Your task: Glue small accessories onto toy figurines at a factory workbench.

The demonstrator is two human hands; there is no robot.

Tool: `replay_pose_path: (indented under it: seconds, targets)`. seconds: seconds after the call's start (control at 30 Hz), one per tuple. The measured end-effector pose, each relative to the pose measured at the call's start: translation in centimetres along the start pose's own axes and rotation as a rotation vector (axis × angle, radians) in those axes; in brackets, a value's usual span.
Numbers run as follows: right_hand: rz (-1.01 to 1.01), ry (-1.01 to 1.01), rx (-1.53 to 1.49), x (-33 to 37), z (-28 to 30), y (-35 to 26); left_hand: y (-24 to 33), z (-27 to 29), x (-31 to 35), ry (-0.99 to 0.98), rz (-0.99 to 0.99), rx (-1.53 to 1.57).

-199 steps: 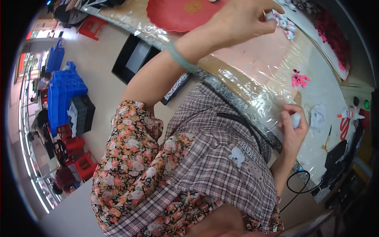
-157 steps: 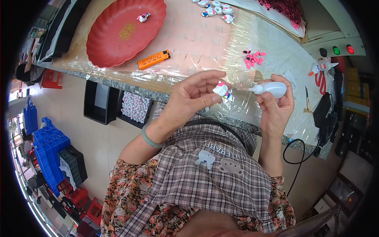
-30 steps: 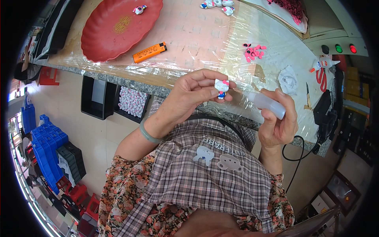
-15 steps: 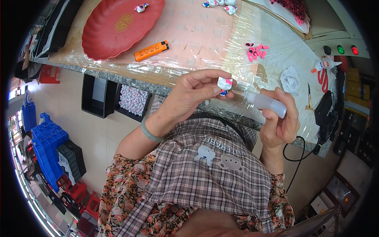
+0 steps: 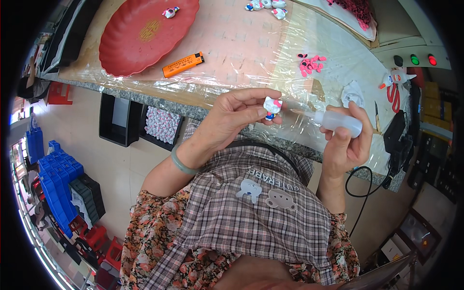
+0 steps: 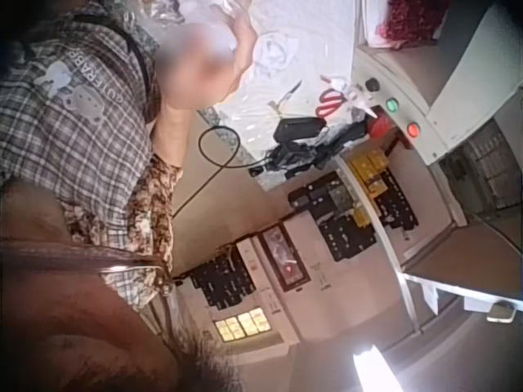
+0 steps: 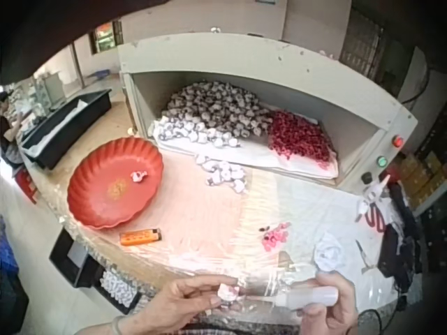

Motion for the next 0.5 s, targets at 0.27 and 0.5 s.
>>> replay_pose_path:
  seconds: [0.27,0.5]
  targets:
    - [-0.375,0.102,-0.506,-2.1,1.4,1.6,0.3,0.2,0.0,0.032,0.028,0.057]
    - [-0.624,-0.011,-0.269,-3.7,1.8,4.1,0.3,0.4,-0.3,0.023,0.032,0.074]
Point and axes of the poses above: each hand's wrist, its own x-axis away from the middle knuckle, its own z-axis out of the back of the hand, y = z × x, the point moved 1 cm from there along -x, towards the middle knuckle, and after that the axes turned 3 degrees about y, right-handed, at the moved point
